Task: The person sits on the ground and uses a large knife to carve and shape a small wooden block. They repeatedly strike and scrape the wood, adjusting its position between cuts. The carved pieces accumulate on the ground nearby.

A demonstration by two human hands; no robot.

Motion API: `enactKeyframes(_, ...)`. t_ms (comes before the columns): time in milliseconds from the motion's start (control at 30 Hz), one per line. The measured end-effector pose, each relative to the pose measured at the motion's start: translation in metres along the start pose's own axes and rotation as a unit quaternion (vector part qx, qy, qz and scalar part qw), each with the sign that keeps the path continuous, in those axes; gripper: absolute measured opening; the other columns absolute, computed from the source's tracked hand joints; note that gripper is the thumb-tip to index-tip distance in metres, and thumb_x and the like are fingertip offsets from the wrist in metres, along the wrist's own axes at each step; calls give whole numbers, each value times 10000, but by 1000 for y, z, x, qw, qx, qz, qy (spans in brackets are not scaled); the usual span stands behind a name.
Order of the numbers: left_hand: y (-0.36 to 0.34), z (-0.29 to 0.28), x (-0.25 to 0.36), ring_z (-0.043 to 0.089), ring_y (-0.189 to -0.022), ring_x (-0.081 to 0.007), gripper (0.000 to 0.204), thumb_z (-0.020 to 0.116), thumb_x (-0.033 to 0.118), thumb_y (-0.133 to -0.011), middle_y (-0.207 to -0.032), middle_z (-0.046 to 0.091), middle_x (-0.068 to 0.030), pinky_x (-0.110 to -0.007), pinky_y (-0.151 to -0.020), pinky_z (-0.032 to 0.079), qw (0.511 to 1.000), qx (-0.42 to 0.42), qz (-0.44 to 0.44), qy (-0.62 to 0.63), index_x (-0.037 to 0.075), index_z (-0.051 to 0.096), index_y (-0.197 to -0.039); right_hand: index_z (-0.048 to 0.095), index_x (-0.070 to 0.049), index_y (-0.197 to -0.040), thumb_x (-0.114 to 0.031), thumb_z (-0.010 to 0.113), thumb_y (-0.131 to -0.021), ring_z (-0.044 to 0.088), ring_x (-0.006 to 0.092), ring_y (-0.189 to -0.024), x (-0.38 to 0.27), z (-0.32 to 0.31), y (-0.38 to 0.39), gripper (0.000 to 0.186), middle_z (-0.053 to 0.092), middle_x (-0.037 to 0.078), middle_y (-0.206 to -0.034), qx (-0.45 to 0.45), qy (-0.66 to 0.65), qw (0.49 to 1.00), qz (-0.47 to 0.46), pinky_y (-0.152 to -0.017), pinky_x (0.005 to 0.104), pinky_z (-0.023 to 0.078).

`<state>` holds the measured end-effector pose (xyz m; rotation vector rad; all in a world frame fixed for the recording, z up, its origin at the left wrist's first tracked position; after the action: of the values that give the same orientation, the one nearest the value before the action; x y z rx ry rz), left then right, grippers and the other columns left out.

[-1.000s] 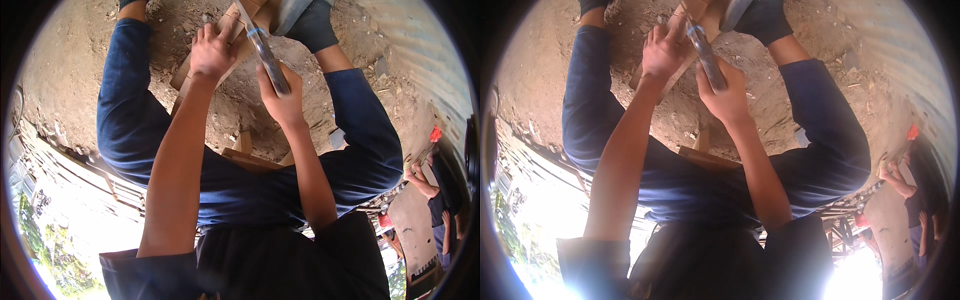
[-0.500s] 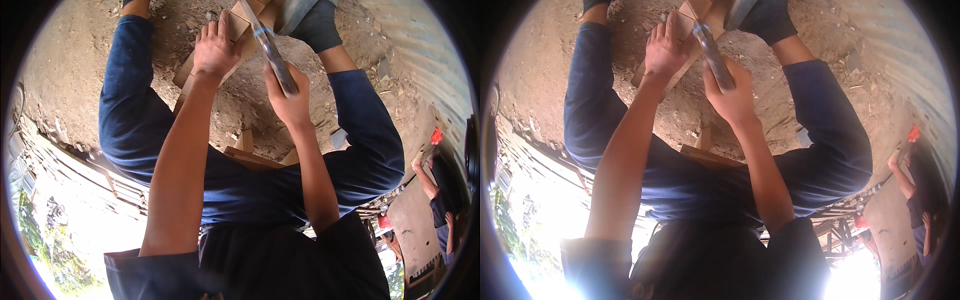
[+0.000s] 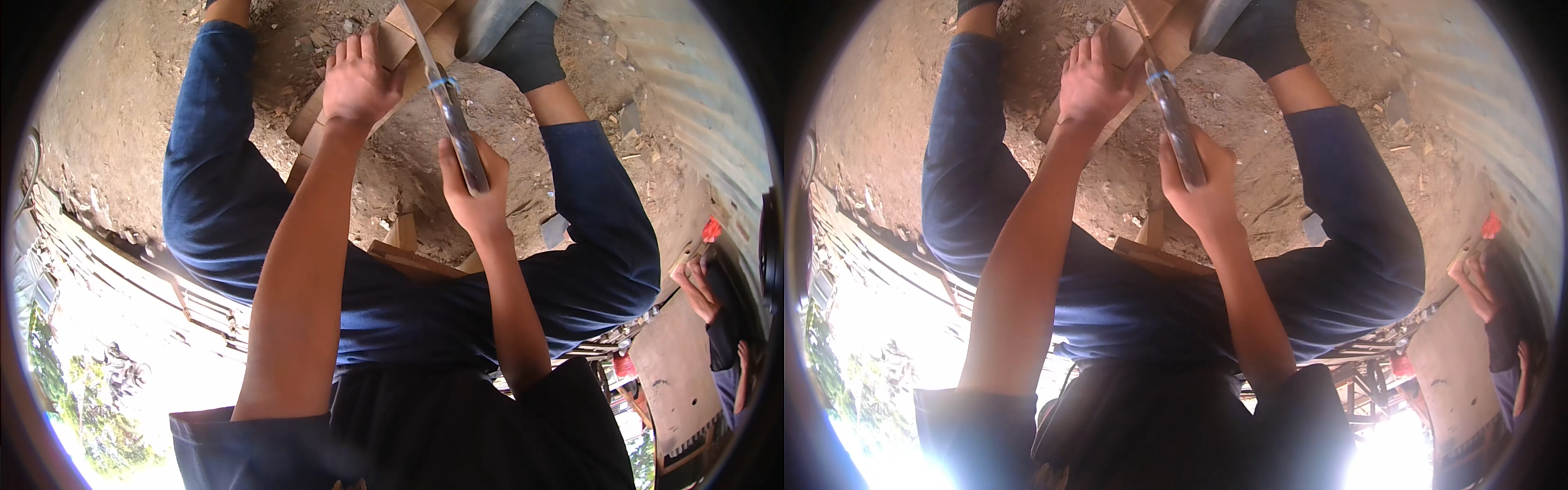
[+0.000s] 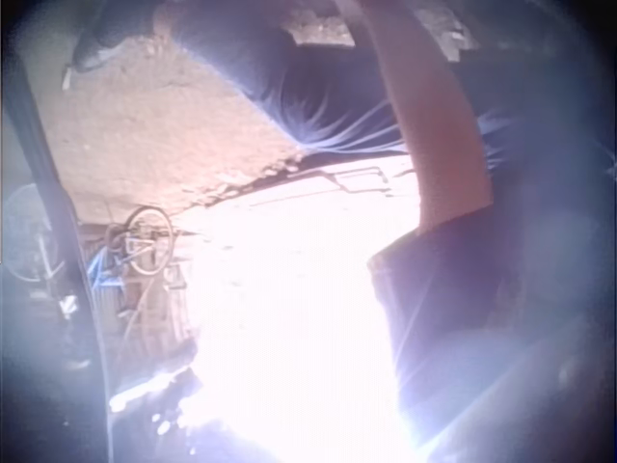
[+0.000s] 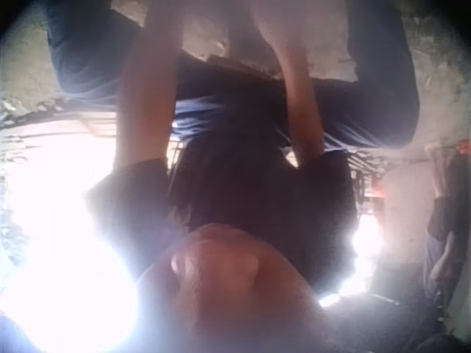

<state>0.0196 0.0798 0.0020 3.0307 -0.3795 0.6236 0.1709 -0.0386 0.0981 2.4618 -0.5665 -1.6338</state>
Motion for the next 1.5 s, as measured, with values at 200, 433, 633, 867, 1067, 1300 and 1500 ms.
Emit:
enactKeyframes(200,-1,1,-3,614,-1113,-347,772,733,453,-845,-1164,608,-171,-469,-978,507,1000,-6,7,-12,26,463,-1428,666,-5,-936,-89,698,-933,569,125,-575,-18,16,-43,90,591,77,-653,2,13,999,-43,-564,292,444)
enactKeyframes(433,1,-2,-1,615,-1115,-343,779,733,439,-840,-1161,611,-170,-468,-979,507,1000,-1,1,-7,26,450,-1437,695,-21,-961,-89,684,-936,651,152,-596,1,3,-6,74,627,105,-652,-9,0,1000,12,-580,317,490)
enactKeyframes(633,-1,3,-2,617,-1113,-351,768,727,448,-846,-1146,614,-171,-466,-986,505,1000,-11,2,-17,23,458,-1425,620,-11,-818,-94,683,-967,412,44,-562,-27,17,-43,181,478,-3,-596,29,1,997,-68,-510,292,340)
enactKeyframes(867,-1,0,0,615,-1125,-361,753,723,470,-848,-1168,610,-184,-480,-972,516,1000,-1,2,-15,19,472,-1396,656,-24,-858,-85,666,-957,563,60,-546,-4,3,6,116,592,50,-612,21,-2,999,-29,-523,271,438)
enactKeyframes(1067,-3,2,-1,612,-1099,-381,792,740,483,-826,-1151,605,-192,-495,-954,520,1000,-13,18,-1,-9,457,-1377,658,-19,-911,-96,676,-933,592,143,-508,-24,22,-41,82,602,93,-616,15,44,996,-81,-524,316,463)
enactKeyframes(1300,-3,4,-3,593,-1130,-390,743,738,461,-826,-1168,593,-211,-493,-978,505,1000,-25,2,-15,-28,472,-1319,643,-33,-956,-112,698,-870,696,338,-627,0,7,-2,129,671,172,-711,1,32,999,-34,-584,390,554)
enactKeyframes(1500,-2,9,-6,590,-1141,-409,754,729,424,-826,-1194,597,-217,-509,-1002,489,1000,-26,8,4,10,449,-1390,687,-10,-1109,-72,689,-891,723,261,-617,-16,20,-39,227,682,133,-694,-10,69,996,-51,-577,333,541)
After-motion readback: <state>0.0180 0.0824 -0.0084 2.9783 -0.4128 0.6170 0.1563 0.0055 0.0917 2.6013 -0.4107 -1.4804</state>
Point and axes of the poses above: each hand's wrist, its own y-axis away from the middle knuckle, its own z-axis out of the palm, x = y × z, the point moved 8 cm from there along -y, towards the middle knuckle
